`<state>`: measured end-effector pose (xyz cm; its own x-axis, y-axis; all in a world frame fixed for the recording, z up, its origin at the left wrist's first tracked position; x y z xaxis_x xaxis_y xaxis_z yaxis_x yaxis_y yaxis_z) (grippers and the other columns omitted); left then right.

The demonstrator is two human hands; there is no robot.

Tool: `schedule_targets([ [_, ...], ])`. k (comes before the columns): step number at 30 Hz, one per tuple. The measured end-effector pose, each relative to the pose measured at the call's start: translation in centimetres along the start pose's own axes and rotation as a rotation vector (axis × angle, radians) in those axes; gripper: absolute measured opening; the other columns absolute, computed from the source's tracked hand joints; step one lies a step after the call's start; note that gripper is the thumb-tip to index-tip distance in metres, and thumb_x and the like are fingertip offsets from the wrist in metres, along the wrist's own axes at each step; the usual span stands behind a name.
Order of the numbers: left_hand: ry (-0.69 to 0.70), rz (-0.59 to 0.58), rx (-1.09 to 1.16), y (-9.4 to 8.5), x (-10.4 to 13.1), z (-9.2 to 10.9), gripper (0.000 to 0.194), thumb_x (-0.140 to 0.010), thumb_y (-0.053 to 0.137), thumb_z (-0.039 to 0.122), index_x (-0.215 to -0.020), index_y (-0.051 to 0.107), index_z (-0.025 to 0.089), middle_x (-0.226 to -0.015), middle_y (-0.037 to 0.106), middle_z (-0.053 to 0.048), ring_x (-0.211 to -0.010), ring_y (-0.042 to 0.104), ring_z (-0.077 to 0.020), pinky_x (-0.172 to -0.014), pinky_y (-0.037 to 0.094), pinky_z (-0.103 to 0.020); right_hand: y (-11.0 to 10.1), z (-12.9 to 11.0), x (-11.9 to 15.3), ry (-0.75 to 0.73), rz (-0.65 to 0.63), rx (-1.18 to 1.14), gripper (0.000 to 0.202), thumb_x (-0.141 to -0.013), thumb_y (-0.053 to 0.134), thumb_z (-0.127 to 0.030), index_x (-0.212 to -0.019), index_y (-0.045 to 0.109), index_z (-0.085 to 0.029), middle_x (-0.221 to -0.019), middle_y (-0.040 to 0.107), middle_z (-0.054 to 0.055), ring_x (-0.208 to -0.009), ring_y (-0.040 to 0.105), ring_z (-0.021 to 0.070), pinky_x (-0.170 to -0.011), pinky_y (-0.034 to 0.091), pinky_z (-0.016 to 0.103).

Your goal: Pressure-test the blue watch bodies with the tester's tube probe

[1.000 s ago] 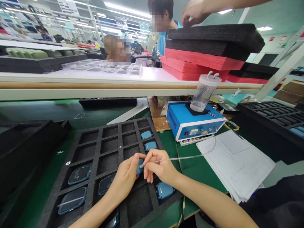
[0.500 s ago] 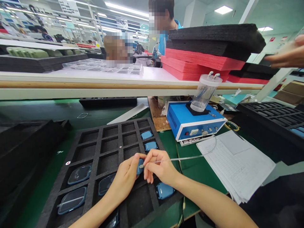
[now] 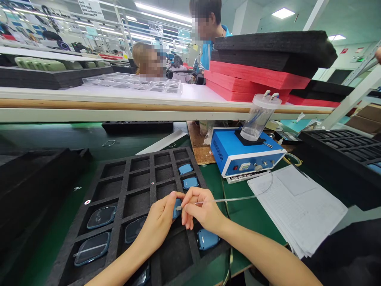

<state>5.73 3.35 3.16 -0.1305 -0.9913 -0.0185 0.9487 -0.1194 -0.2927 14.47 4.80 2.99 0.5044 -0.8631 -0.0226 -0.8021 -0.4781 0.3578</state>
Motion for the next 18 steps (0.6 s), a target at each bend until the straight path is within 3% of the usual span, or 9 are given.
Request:
schedule_targets([
  [18, 0.023, -0.005, -0.009, -0.01, -0.05, -0.18, 0.052, -0.090, 0.027, 0.050, -0.091, 0.065, 0.014, -0.047, 0.056, 0.001, -0.046, 0.048, -0.0149, -0.046, 0.035, -0.024, 0.00, -0.17, 0.03, -0.004, -0.001, 0.018, 0.006, -0.058, 0.049, -0.015, -0.064, 0.050, -0.016, -0.041, 0.058, -0.006, -0.027, 0.047, 0.0075, -0.027, 0.038, 0.014],
])
Point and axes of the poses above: each hand's wrist, its own x-axis away from the middle knuckle, its own y-axis out of the palm, z = x × y, the point moved 7 cm from there along -x, towards the middle knuckle
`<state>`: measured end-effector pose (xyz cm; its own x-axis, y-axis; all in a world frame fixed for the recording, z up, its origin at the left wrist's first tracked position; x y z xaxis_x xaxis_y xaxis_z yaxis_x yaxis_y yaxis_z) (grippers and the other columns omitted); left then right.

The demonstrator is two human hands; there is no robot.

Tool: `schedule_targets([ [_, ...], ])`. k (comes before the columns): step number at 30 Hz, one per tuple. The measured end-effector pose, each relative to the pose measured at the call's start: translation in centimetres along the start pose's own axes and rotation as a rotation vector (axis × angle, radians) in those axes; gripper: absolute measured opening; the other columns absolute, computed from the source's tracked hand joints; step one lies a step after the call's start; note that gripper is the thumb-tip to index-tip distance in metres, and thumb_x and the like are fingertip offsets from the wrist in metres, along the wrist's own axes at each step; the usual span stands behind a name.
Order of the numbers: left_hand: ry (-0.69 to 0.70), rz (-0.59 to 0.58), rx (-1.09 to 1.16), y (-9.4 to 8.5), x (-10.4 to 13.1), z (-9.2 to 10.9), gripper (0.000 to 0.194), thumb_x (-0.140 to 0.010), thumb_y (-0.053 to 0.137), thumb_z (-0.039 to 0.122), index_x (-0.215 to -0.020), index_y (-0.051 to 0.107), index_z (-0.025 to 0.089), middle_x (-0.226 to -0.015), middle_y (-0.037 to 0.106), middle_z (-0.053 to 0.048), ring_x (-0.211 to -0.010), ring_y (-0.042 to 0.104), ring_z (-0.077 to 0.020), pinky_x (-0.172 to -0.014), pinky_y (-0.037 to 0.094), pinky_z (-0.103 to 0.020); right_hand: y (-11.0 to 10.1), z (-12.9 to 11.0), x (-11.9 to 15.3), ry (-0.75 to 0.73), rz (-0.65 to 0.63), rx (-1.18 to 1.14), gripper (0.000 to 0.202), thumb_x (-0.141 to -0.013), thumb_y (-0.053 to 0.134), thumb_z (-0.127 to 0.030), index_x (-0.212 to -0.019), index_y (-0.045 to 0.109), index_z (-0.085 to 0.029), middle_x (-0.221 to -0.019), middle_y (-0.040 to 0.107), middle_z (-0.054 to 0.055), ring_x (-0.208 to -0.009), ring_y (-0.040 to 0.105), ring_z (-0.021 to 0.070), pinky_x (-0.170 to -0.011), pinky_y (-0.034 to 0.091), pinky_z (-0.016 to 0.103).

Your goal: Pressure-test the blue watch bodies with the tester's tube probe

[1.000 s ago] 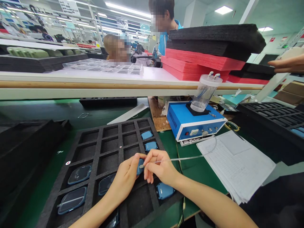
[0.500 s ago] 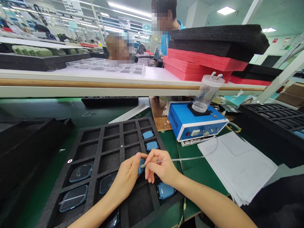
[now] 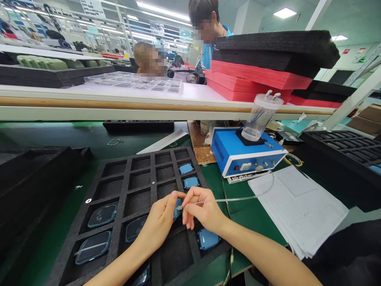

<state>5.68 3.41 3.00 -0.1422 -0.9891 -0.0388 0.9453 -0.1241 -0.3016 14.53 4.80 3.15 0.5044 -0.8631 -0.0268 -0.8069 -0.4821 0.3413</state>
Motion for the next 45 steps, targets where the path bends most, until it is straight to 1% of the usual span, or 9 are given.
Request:
schedule_targets([
  [16, 0.009, 0.010, 0.011, -0.1, 0.0, 0.1, 0.053, -0.089, 0.029, 0.051, -0.088, 0.066, 0.014, -0.048, 0.058, -0.001, -0.049, 0.052, -0.0165, -0.048, 0.041, -0.024, 0.0, 0.0, 0.0, 0.004, 0.003, 0.007, 0.006, -0.058, 0.050, -0.015, -0.064, 0.050, -0.016, -0.041, 0.058, -0.005, -0.026, 0.046, 0.0080, -0.027, 0.037, 0.015],
  [27, -0.021, -0.007, 0.071, 0.1, 0.0, -0.1, 0.052, -0.088, 0.030, 0.052, -0.087, 0.066, 0.014, -0.049, 0.055, 0.000, -0.047, 0.046, -0.0143, -0.046, 0.035, -0.024, 0.1, 0.0, 0.2, 0.000, -0.004, 0.024, 0.005, -0.060, 0.052, -0.017, -0.065, 0.050, -0.017, -0.041, 0.058, -0.005, -0.027, 0.046, 0.0082, -0.027, 0.037, 0.016],
  [29, -0.076, 0.000, 0.179, 0.1, -0.1, -0.3, 0.053, -0.086, 0.034, 0.056, -0.085, 0.065, 0.013, -0.051, 0.054, 0.000, -0.046, 0.043, -0.0130, -0.045, 0.034, -0.024, -0.6, -1.0, 0.5, -0.121, 0.063, 0.013, 0.003, -0.064, 0.054, -0.017, -0.066, 0.052, -0.017, -0.042, 0.058, -0.005, -0.029, 0.046, 0.0079, -0.030, 0.037, 0.017],
  [33, -0.278, 0.025, 0.590, -0.3, -0.1, -0.9, 0.053, -0.083, 0.039, 0.058, -0.083, 0.064, 0.011, -0.062, 0.054, -0.002, -0.044, 0.036, -0.0072, -0.041, 0.027, -0.019, -3.8, -3.2, 2.0, -0.451, 0.452, -0.090, 0.005, -0.074, 0.054, -0.017, -0.069, 0.052, -0.018, -0.047, 0.058, -0.005, -0.036, 0.048, 0.0077, -0.037, 0.039, 0.018],
  [35, -0.389, 0.020, 0.757, -0.5, 0.0, -1.2, 0.051, -0.083, 0.040, 0.056, -0.084, 0.064, 0.011, -0.065, 0.055, -0.003, -0.044, 0.035, -0.0055, -0.041, 0.027, -0.018, -4.4, -2.9, 1.9, -0.419, 0.506, -0.117, 0.007, -0.074, 0.055, -0.017, -0.068, 0.051, -0.019, -0.047, 0.057, -0.005, -0.036, 0.046, 0.0084, -0.036, 0.037, 0.019],
  [37, -0.455, 0.000, 0.806, -0.9, -0.2, -1.2, 0.040, -0.081, 0.049, 0.045, -0.085, 0.065, 0.009, -0.068, 0.057, -0.004, -0.046, 0.039, -0.0055, -0.042, 0.030, -0.017, -4.3, -2.6, 1.4, -0.352, 0.483, -0.128, 0.007, -0.072, 0.057, -0.018, -0.068, 0.050, -0.019, -0.046, 0.055, -0.005, -0.035, 0.045, 0.0087, -0.035, 0.036, 0.019],
  [39, -0.446, -0.035, 0.717, -1.7, -1.0, -0.8, 0.025, -0.075, 0.057, 0.028, -0.086, 0.066, 0.008, -0.076, 0.061, -0.007, -0.051, 0.045, -0.0068, -0.046, 0.035, -0.018, -4.2, -2.3, 1.2, -0.313, 0.469, -0.134, 0.008, -0.070, 0.057, -0.018, -0.068, 0.050, -0.019, -0.046, 0.055, -0.005, -0.035, 0.045, 0.0087, -0.034, 0.036, 0.019],
  [41, -0.372, -0.037, 0.538, -2.7, -2.6, -0.1, 0.023, -0.070, 0.060, 0.017, -0.090, 0.066, 0.007, -0.083, 0.064, -0.009, -0.059, 0.052, -0.0092, -0.052, 0.040, -0.021, -4.1, -2.2, 1.0, -0.288, 0.462, -0.133, 0.008, -0.069, 0.058, -0.019, -0.067, 0.050, -0.018, -0.046, 0.056, -0.005, -0.035, 0.045, 0.0084, -0.034, 0.035, 0.019],
  [45, -0.251, 0.082, 0.302, -4.5, -7.6, 0.3, 0.030, -0.071, 0.063, 0.014, -0.100, 0.063, 0.008, -0.081, 0.065, -0.006, -0.068, 0.056, -0.0123, -0.065, 0.044, -0.025, -3.9, -1.8, 0.8, -0.251, 0.441, -0.119, 0.006, -0.068, 0.057, -0.018, -0.067, 0.051, -0.017, -0.045, 0.056, -0.005, -0.033, 0.043, 0.0075, -0.032, 0.035, 0.018],
])
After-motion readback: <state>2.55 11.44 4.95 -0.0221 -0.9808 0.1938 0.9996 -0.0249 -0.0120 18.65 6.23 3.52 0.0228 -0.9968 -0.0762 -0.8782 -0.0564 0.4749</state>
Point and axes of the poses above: each hand's wrist, its own x-axis away from the middle knuckle, its own y-axis out of the palm, z = x × y, the point moved 7 cm from there along -x, towards the middle knuckle
